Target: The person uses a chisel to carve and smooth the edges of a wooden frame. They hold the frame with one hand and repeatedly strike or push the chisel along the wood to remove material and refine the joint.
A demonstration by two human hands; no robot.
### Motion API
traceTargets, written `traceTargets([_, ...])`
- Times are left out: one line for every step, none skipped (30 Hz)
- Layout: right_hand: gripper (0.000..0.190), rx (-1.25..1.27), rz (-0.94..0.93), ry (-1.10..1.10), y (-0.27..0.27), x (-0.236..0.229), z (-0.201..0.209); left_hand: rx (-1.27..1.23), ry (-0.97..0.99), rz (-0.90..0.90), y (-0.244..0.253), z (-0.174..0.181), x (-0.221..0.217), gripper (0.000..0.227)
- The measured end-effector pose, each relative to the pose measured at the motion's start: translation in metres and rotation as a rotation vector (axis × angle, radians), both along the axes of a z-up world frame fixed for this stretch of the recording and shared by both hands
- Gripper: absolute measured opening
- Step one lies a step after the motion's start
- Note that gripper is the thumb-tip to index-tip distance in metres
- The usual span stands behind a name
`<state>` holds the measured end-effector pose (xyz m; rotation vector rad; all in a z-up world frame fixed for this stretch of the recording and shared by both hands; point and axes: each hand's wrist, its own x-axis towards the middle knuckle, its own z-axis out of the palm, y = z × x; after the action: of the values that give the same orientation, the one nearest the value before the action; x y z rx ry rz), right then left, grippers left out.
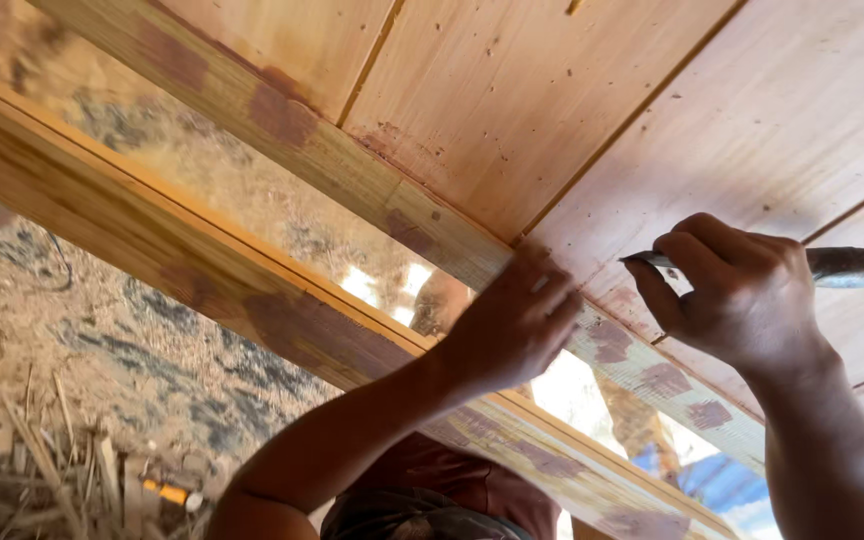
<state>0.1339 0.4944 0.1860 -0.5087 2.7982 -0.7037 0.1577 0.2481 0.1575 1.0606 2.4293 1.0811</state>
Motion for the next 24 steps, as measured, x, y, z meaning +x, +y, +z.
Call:
traceTargets([0.027,0.032,-0.026,0.004,0.001,0.002,0.002,0.040,-0.083,-0.045,0.003,0.007,0.006,0.026])
traceTargets([0.029,0.064,-0.043,0.001,0.002,0.001,0.002,0.079,-0.172,-0.081,0.005,0.013,0.011,0.028])
traceTargets([0.032,0.094,-0.061,-0.001,0.000,-0.002,0.001,0.095,-0.169,-0.056,0.005,0.016,0.012,0.028])
traceTargets([0.035,0.116,-0.073,-0.005,-0.003,-0.002,0.002,0.118,-0.178,-0.042,0.003,0.018,0.013,0.028])
traceTargets([0.038,0.137,-0.086,-0.009,-0.009,-0.005,0.001,0.142,-0.187,-0.029,0.000,0.019,0.013,0.027])
traceTargets([0.040,0.161,-0.090,-0.024,-0.014,-0.007,0.002,0.145,-0.181,0.018,-0.004,0.019,0.014,0.028])
traceTargets([0.039,0.102,-0.092,-0.004,-0.019,-0.009,0.005,0.148,-0.175,0.066,-0.012,0.017,0.013,0.028])
traceTargets([0.038,0.038,-0.090,0.016,-0.027,-0.014,0.006,0.146,-0.168,0.118,-0.023,0.014,0.009,0.029])
traceTargets([0.038,-0.027,-0.088,0.036,-0.036,-0.022,0.008,0.141,-0.156,0.157,-0.035,0.011,0.002,0.030])
traceTargets([0.032,-0.040,-0.070,0.025,-0.047,-0.032,0.008,0.133,-0.147,0.195,-0.051,0.007,-0.006,0.032])
traceTargets([0.027,-0.054,-0.051,0.015,-0.059,-0.044,0.008,0.125,-0.139,0.233,-0.068,0.003,-0.016,0.034])
traceTargets([0.022,-0.066,-0.031,0.008,-0.072,-0.059,0.007,0.131,-0.111,0.301,-0.085,-0.001,-0.029,0.034])
traceTargets([0.020,-0.043,0.007,-0.017,-0.085,-0.075,0.008,0.137,-0.083,0.368,-0.102,-0.005,-0.044,0.033])
traceTargets([0.019,-0.021,0.042,-0.043,-0.100,-0.090,0.007,0.140,-0.056,0.434,-0.120,-0.008,-0.059,0.033])
traceTargets([0.018,0.001,0.076,-0.069,-0.116,-0.107,0.007,0.128,-0.025,0.480,-0.139,-0.010,-0.075,0.034])
traceTargets([0.018,-0.004,0.123,-0.036,-0.133,-0.126,0.004,0.112,0.012,0.530,-0.158,-0.011,-0.092,0.035])
traceTargets([0.017,-0.009,0.171,-0.003,-0.150,-0.146,0.002,0.095,0.049,0.579,-0.176,-0.012,-0.109,0.036])
traceTargets([0.017,-0.014,0.218,0.031,-0.167,-0.165,-0.002,0.063,0.082,0.626,-0.192,-0.015,-0.124,0.038])
traceTargets([0.017,0.014,0.271,0.074,-0.185,-0.183,-0.006,0.030,0.115,0.672,-0.207,-0.017,-0.139,0.041])
traceTargets([0.017,0.043,0.329,0.119,-0.201,-0.202,-0.010,-0.002,0.149,0.722,-0.219,-0.020,-0.152,0.043])
traceTargets([0.018,0.072,0.385,0.165,-0.219,-0.221,-0.014,-0.005,0.143,0.748,-0.231,-0.023,-0.164,0.045])
traceTargets([0.019,0.060,0.422,0.188,-0.236,-0.237,-0.020,-0.006,0.129,0.774,-0.241,-0.025,-0.171,0.046])
traceTargets([0.021,0.047,0.458,0.211,-0.253,-0.254,-0.026,-0.007,0.115,0.801,-0.249,-0.029,-0.178,0.047])
traceTargets([0.023,0.035,0.491,0.230,-0.269,-0.269,-0.031,-0.034,0.119,0.804,-0.254,-0.032,-0.183,0.048])
